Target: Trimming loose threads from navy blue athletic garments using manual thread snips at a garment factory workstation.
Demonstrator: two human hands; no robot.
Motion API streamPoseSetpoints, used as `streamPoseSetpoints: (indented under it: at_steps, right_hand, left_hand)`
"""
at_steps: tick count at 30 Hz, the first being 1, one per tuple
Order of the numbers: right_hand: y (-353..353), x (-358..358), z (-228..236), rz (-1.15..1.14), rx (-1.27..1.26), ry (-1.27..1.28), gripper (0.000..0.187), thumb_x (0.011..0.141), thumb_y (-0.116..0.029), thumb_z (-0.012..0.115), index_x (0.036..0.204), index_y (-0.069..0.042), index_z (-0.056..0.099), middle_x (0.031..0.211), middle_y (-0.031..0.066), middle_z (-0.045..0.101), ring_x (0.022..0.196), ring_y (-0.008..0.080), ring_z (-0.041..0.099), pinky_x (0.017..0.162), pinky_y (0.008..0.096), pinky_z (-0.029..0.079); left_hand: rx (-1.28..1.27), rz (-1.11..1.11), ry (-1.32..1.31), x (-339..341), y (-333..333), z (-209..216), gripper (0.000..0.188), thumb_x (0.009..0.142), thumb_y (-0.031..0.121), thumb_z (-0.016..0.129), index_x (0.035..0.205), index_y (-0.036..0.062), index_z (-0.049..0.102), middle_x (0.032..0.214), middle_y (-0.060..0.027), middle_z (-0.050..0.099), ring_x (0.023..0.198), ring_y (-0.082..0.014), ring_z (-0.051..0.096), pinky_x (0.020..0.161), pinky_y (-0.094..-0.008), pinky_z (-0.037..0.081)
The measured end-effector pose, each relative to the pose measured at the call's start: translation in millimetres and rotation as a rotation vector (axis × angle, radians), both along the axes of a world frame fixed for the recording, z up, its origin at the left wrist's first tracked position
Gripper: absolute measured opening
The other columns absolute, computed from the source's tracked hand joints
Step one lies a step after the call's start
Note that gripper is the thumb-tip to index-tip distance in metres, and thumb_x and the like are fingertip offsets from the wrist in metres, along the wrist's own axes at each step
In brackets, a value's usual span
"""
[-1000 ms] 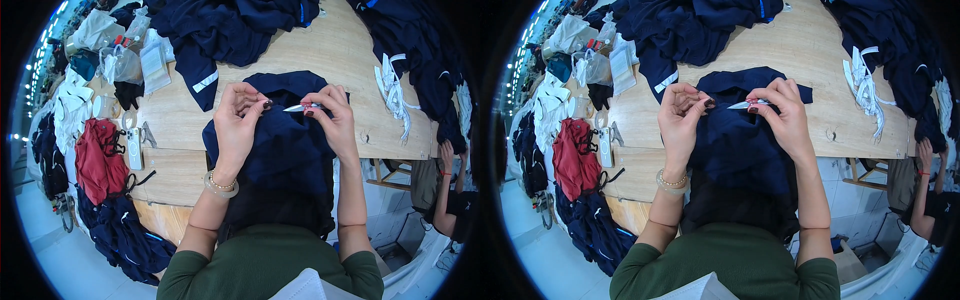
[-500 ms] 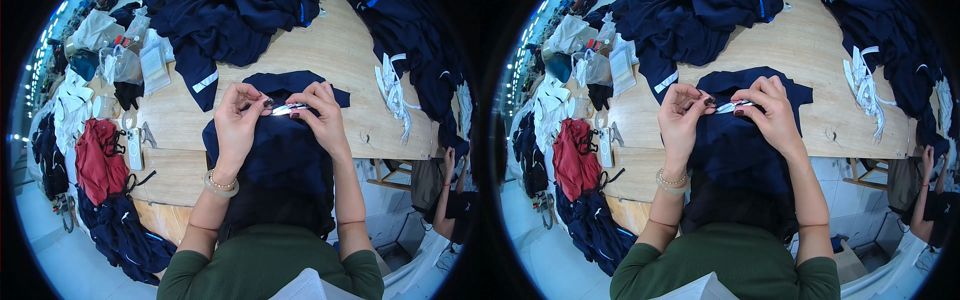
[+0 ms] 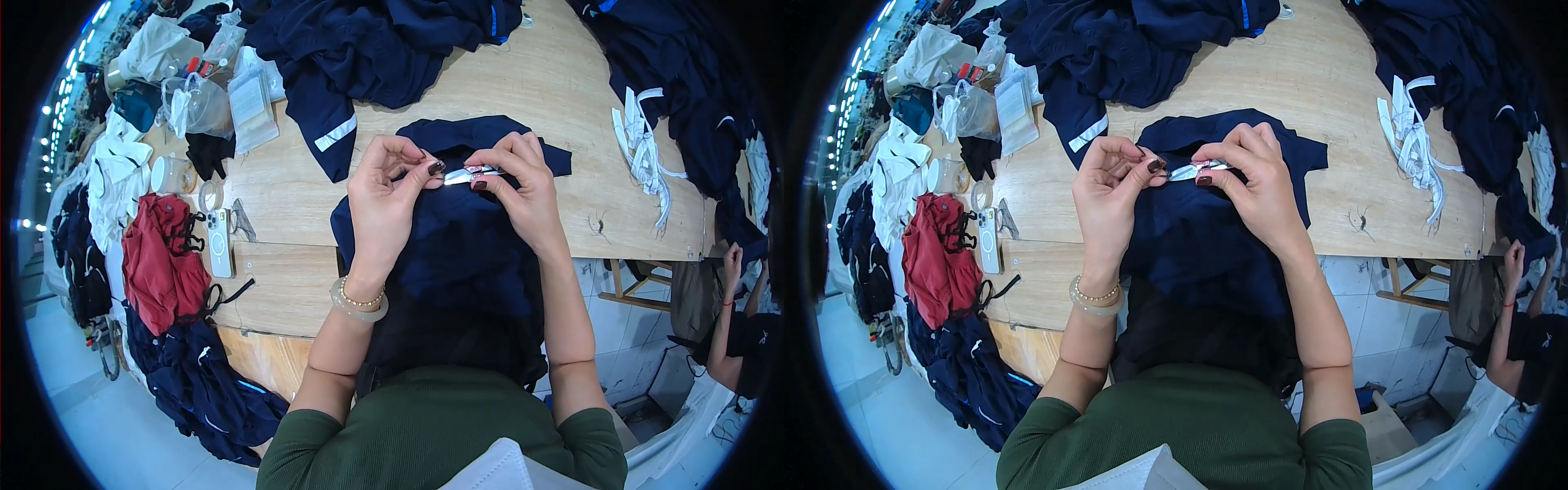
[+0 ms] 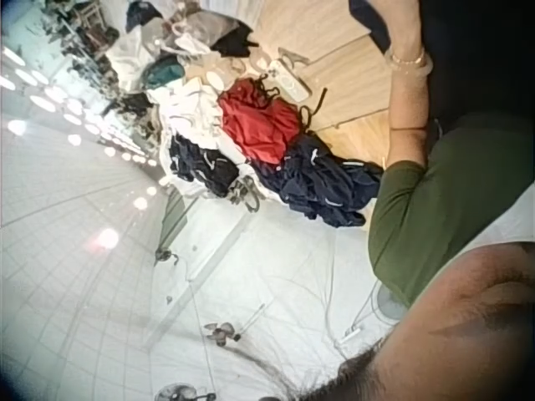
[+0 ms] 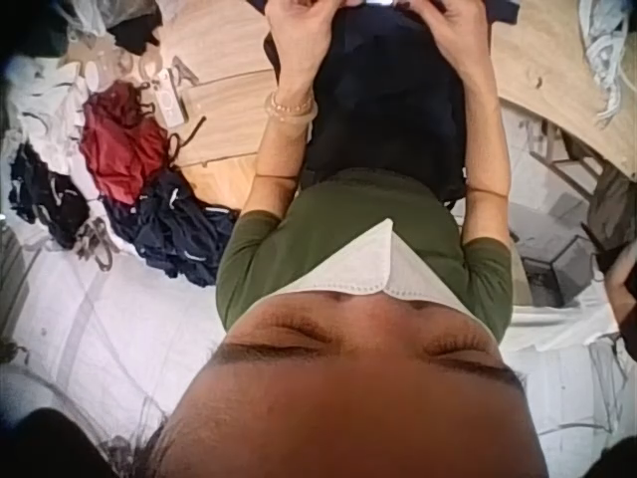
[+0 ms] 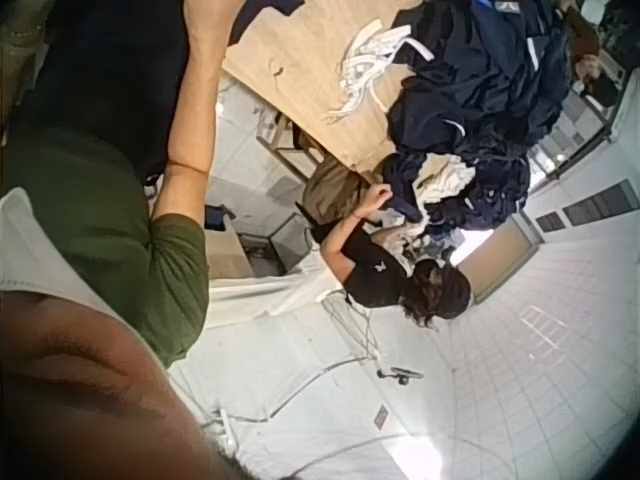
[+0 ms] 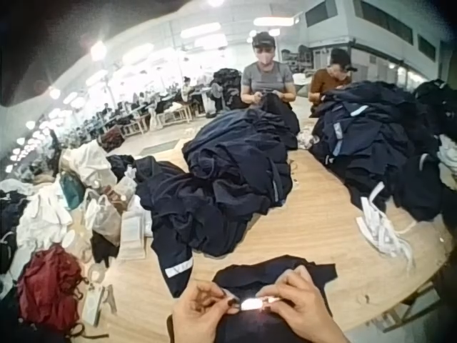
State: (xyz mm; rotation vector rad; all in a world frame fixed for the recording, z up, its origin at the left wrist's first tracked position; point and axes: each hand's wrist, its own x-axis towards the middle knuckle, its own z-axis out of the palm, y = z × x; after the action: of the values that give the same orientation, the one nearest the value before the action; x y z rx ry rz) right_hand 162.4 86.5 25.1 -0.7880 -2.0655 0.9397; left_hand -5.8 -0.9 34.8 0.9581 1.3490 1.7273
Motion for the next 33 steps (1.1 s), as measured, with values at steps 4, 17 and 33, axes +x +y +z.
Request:
streamPoseSetpoints:
  at_steps: [4,17,33]
  right_hand:
    - [4,2,-5,-0.008,-0.011,0.022,0.015,0.081,-0.011,0.074,0.095,-0.006,0.073,0.082,0.0016,0.053,0.084,0.0181,0.046,0.078,0.0287,0.04]
    - [26,15,-2,0.219,-0.673,0.038,0.026,0.1,-0.023,0.058,0.098,0.001,0.068,0.096,0.0059,0.069,0.094,0.0119,0.061,0.092,0.0265,0.045]
    - [34,50,97,0.162,0.448,-0.522,0.036,0.08,0.001,0.063,0.112,-0.012,0.072,0.086,0.0051,0.065,0.081,0.0219,0.053,0.074,0.0316,0.036]
  left_hand:
    - [0.032,0.036,-0.016,-4,0,-1,0.013,0.093,-0.008,0.059,0.101,-0.0006,0.052,0.092,-0.011,0.066,0.08,-0.0146,0.067,0.074,-0.0257,0.059]
    - [-0.229,-0.468,0.876,-47,-18,-8,0.054,0.069,0.019,0.084,0.116,0.0043,0.062,0.106,-0.0104,0.066,0.101,-0.0273,0.062,0.094,-0.0367,0.046]
    - [-0.005,0.077,1.189,-98,-12,84,0.033,0.058,-0.019,0.057,0.083,0.0011,0.047,0.094,-0.0096,0.05,0.082,-0.027,0.057,0.067,-0.0346,0.047]
